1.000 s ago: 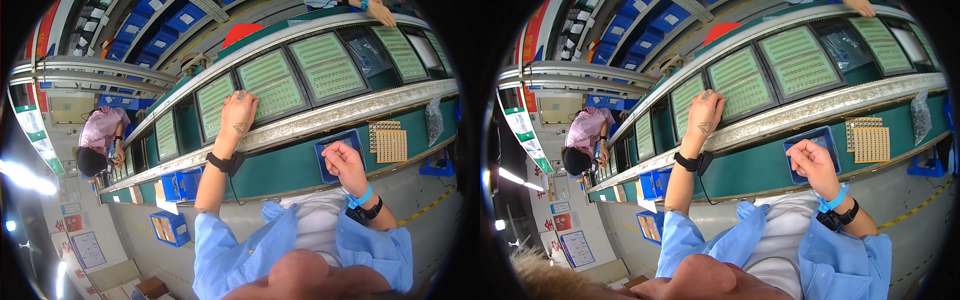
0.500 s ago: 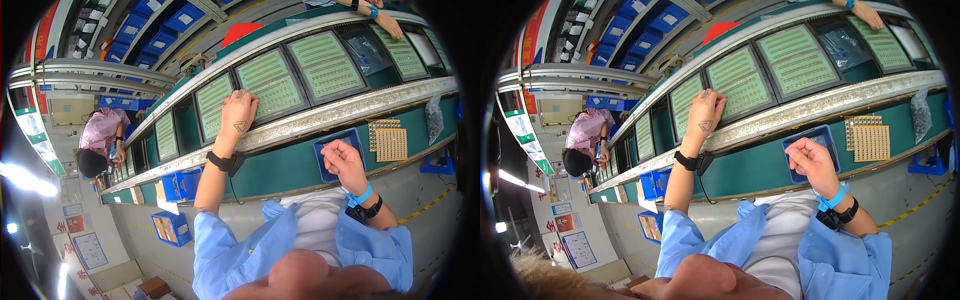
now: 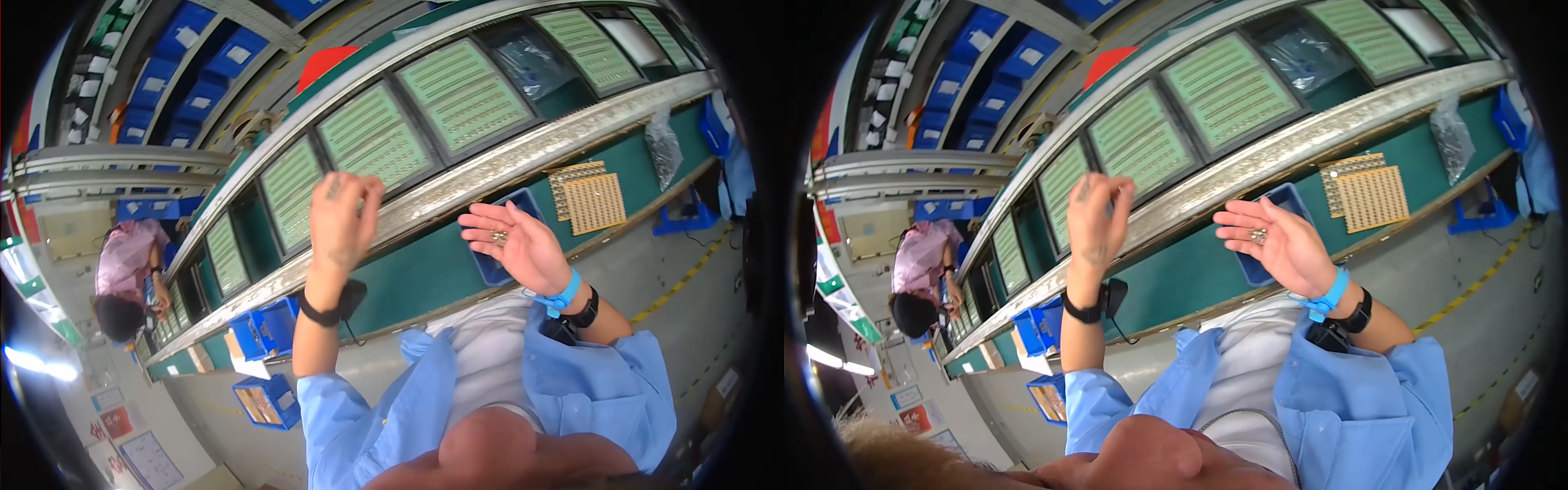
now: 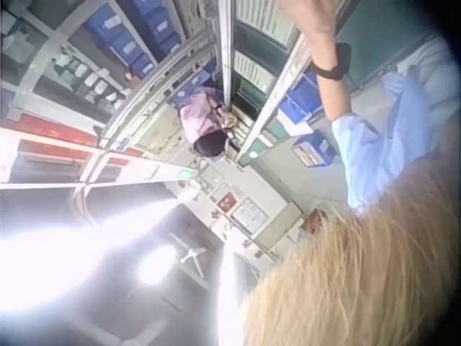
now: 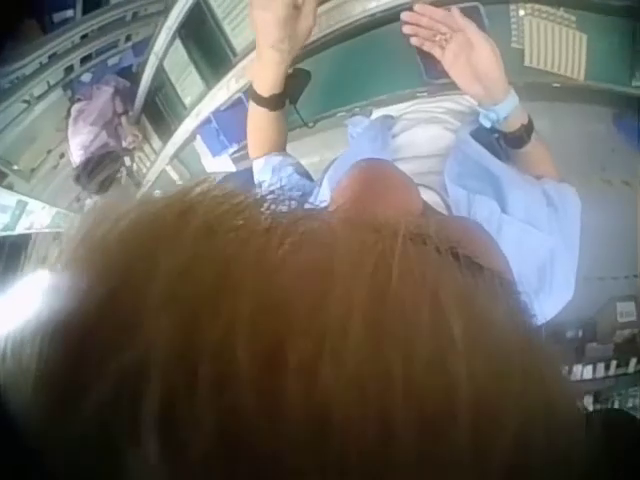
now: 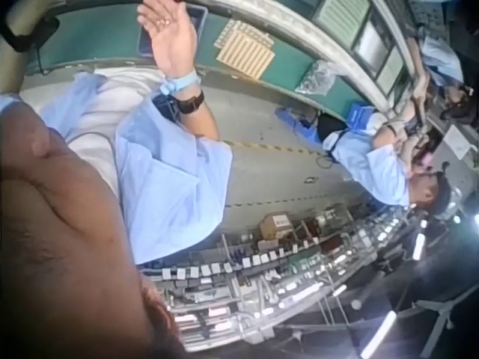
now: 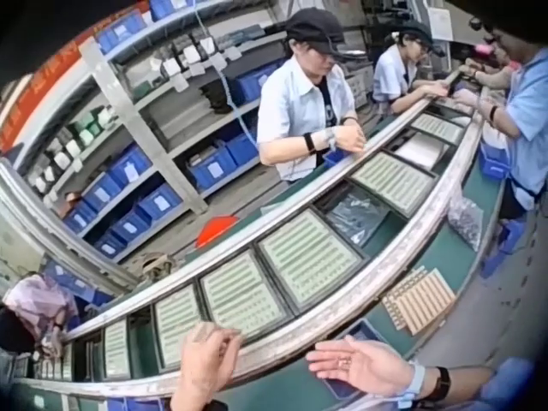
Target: The person picks up small metal components from a blue bin and places them into the slots of a green tray on the assembly line. This process is repeated as the person continues to fill the slots with more components from the bin.
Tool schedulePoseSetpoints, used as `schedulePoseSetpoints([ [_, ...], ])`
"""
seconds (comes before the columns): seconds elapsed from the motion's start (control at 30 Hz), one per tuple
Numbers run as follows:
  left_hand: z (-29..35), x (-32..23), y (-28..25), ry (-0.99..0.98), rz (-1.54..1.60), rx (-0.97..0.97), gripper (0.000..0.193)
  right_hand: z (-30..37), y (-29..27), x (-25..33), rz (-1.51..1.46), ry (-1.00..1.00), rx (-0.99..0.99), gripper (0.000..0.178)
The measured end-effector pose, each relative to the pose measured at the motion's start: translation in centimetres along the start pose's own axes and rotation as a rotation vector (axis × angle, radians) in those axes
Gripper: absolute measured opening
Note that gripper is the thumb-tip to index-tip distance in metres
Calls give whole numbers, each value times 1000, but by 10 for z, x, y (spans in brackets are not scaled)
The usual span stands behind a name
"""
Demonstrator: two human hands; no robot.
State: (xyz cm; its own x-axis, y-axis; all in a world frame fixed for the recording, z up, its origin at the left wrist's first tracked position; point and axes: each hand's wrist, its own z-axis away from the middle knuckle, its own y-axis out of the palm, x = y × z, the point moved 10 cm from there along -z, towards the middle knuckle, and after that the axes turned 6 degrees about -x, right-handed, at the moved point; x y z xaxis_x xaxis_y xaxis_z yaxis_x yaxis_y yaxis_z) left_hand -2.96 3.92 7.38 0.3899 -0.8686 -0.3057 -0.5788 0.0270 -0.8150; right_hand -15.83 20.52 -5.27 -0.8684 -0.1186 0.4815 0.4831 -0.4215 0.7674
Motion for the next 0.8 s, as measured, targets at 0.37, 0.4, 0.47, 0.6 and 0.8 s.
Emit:
schedulePoseSetpoints([
  [0.37, 21, -115, 50, 276, 132, 53, 25, 4, 10, -5, -92, 2, 89, 70],
  [0.4, 22, -114, 54, 274, 127, 59, 25, 3, 13, -6, -63, -3, 88, 69],
  [0.47, 23, -112, 57, 270, 114, 73, 25, 4, 10, -4, -30, -24, 84, 69],
  [0.6, 16, -106, 60, 171, 203, 144, 21, 6, 11, -6, 33, -47, 149, 67],
  [0.8, 15, -102, 55, 131, 196, 109, 15, 6, 16, 0, 141, -129, 153, 64],
])
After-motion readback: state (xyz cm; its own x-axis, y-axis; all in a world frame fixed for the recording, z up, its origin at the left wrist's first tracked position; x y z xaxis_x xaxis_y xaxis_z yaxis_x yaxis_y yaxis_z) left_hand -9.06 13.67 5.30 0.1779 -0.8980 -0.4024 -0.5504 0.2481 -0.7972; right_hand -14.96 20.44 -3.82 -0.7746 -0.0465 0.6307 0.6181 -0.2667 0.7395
